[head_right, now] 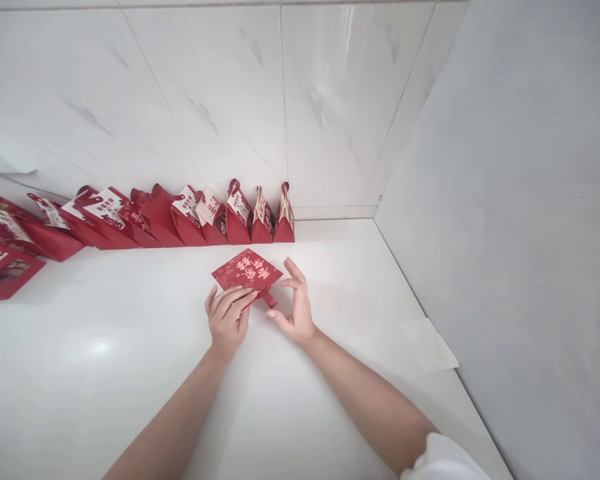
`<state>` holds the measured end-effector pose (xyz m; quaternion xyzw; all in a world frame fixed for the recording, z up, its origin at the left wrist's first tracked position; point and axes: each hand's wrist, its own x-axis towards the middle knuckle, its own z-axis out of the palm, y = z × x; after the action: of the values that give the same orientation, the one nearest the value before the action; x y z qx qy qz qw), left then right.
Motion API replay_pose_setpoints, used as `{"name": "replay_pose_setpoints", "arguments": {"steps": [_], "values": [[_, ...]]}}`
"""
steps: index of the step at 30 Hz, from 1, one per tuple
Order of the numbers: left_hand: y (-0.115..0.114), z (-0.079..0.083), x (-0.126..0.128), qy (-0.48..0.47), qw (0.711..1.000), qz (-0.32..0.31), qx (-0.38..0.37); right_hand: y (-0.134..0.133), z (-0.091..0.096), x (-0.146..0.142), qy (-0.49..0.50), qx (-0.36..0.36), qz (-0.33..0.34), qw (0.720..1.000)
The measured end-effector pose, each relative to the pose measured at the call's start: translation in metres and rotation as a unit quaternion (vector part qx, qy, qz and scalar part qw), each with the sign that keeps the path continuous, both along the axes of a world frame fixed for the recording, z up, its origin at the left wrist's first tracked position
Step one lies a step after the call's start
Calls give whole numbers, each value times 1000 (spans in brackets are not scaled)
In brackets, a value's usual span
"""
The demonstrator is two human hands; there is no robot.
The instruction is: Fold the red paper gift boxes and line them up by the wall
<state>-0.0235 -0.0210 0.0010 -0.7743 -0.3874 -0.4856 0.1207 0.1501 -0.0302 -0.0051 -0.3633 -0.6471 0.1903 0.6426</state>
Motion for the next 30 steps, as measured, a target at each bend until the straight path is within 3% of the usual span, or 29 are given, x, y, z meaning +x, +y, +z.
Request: {"name": "replay_pose_setpoints", "arguments": {"steps": [4,11,13,19,21,25,30], "values": [[2,-4,-1,-50,997,-7,-59,-4,3,-5,-71,-26,-78,994],[4,-8,-1,-96,988,-32,-120,3,3,-5,38,-156,-84,983],[4,-8,0,-92,989,-37,-114,3,3,-4,33,-147,-91,984],[4,-7,-2,-86,992,-16,-96,-7,3,-6,-101,3,-38,994],[4,-7,-3,-87,991,-13,-97,-9,4,-8,-104,1,-35,994],[5,-6,-1,-91,991,-15,-95,-6,5,-8,-31,-73,-82,993],[16,-1,-2,-123,973,38,-189,-7,3,-6,-15,-62,-70,995]]}}
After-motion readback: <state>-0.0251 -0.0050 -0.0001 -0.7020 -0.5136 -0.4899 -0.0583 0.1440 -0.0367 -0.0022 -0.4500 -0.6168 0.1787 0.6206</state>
